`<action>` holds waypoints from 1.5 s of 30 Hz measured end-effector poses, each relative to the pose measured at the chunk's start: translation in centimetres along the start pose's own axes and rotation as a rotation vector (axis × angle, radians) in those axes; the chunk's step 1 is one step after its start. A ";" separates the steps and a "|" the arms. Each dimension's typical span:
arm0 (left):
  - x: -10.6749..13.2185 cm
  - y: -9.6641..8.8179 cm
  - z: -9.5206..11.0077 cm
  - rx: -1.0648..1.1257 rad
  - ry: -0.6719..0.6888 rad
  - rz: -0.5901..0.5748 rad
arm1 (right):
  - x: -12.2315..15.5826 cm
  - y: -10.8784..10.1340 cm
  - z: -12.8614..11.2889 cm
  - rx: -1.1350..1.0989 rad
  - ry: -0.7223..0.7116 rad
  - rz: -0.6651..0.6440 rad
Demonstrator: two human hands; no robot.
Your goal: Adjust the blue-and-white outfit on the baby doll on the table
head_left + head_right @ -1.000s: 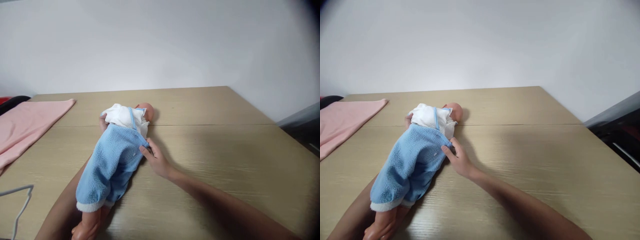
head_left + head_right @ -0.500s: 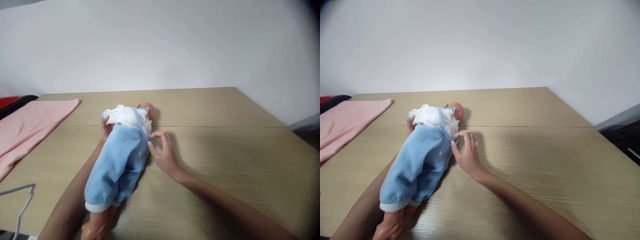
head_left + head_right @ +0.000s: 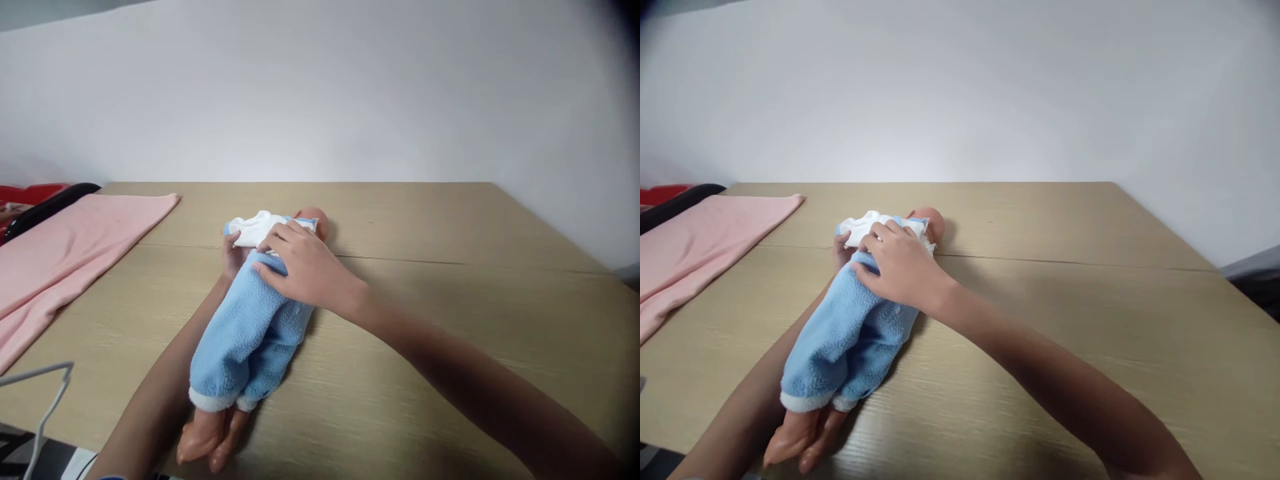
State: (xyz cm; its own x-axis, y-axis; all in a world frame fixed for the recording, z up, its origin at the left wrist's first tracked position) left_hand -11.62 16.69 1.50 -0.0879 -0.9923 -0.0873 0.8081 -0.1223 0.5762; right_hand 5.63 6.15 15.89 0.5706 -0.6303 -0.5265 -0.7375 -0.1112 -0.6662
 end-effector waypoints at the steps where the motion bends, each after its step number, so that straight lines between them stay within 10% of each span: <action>1: 0.0 0.1 0.1 -0.002 0.011 -0.008 | 0.0 0.0 0.1 -0.006 0.005 0.005; 25: 0.2 0.6 -0.2 0.037 -0.045 -0.002 | -1.1 0.2 5.1 -0.494 0.527 0.005; 37: -0.1 0.6 -0.3 0.036 0.008 -0.039 | -0.9 1.1 3.0 -0.799 0.353 0.191; 45: -1.1 -1.5 -0.6 -0.048 0.037 0.033 | 1.3 -0.2 4.8 -0.292 0.159 0.521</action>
State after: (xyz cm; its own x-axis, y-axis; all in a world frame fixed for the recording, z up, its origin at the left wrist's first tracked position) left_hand -12.38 17.98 0.25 -0.0397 -0.9943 -0.0991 0.8371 -0.0873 0.5401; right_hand 8.25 9.05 12.86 0.0642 -0.7625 -0.6438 -0.9861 0.0506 -0.1582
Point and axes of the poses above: each hand's wrist, its own x-axis away from the middle knuckle, its own y-axis out of the palm, z = x × y, the point moved 5 cm from there along -x, towards the middle knuckle, and after that the axes turned 13 degrees about -x, right-handed, at the moved point
